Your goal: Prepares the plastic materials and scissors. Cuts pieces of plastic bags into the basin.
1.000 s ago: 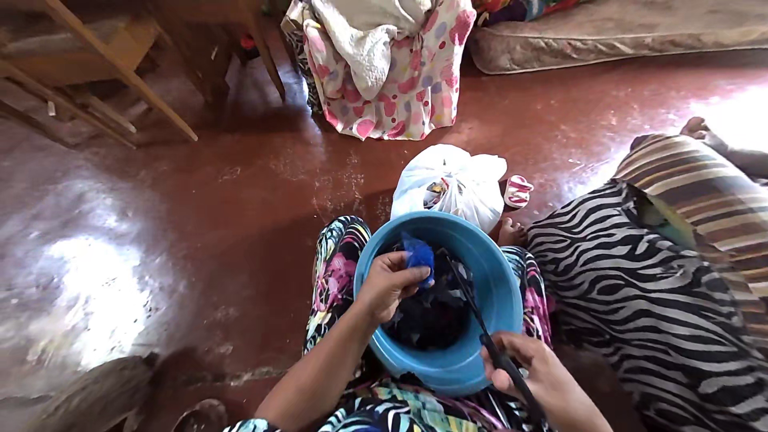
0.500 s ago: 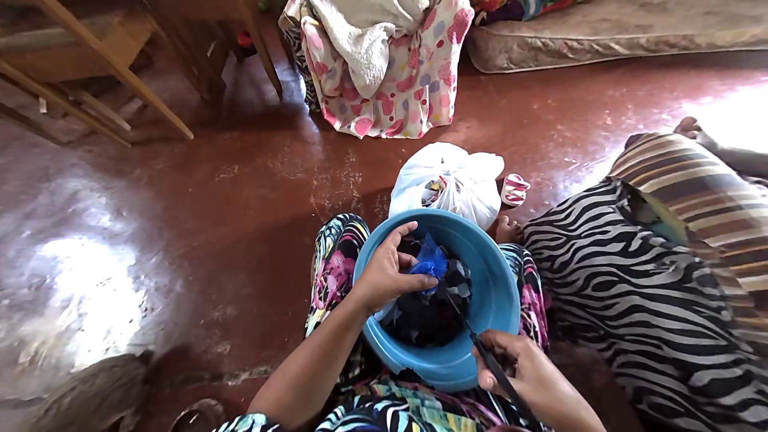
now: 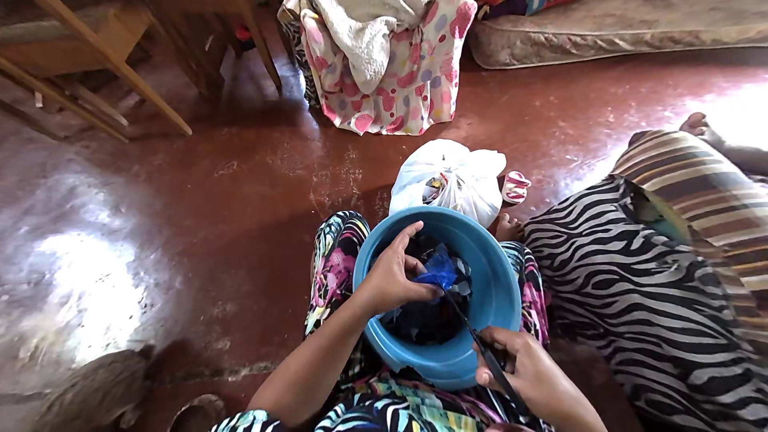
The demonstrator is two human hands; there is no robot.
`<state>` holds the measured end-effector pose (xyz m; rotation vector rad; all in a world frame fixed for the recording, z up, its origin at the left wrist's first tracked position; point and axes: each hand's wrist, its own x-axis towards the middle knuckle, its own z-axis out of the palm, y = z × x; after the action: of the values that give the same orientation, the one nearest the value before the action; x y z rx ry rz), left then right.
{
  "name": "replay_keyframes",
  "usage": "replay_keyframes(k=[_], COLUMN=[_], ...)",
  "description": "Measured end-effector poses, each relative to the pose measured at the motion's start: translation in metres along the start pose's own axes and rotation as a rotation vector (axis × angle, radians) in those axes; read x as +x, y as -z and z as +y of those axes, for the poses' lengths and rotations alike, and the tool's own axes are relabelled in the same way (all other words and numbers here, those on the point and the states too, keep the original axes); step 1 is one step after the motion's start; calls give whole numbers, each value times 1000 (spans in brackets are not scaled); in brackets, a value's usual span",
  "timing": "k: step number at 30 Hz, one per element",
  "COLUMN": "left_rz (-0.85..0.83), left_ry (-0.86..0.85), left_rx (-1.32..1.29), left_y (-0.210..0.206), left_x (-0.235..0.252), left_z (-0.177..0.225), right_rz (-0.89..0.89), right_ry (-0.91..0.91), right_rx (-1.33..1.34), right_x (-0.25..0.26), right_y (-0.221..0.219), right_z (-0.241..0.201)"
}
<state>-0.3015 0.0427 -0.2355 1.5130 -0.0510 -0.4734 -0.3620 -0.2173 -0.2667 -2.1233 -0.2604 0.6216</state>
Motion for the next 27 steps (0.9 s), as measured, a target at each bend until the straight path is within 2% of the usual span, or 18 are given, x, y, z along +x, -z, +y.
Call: replay_keyframes(k=[7, 13, 17, 23, 27], left_rz=[-39, -57, -100, -326, -433], left_ry=[-25, -73, -130, -532, -595], left_rx=[9, -30, -93, -372, -589], left_y=[-3, 1, 3, -3, -10], left_x=[-2, -3, 0, 7, 5], left_z=[1, -2, -11, -35, -38], right_rz=[18, -74, -230, -614, -691], right_ry=[17, 94, 213, 341, 348], right_rx=[111, 465, 721, 1060, 1231], right_x=[3, 3, 6, 10, 7], right_y=[-3, -9, -14, -19, -27], right_z=[-1, -1, 4, 4, 3])
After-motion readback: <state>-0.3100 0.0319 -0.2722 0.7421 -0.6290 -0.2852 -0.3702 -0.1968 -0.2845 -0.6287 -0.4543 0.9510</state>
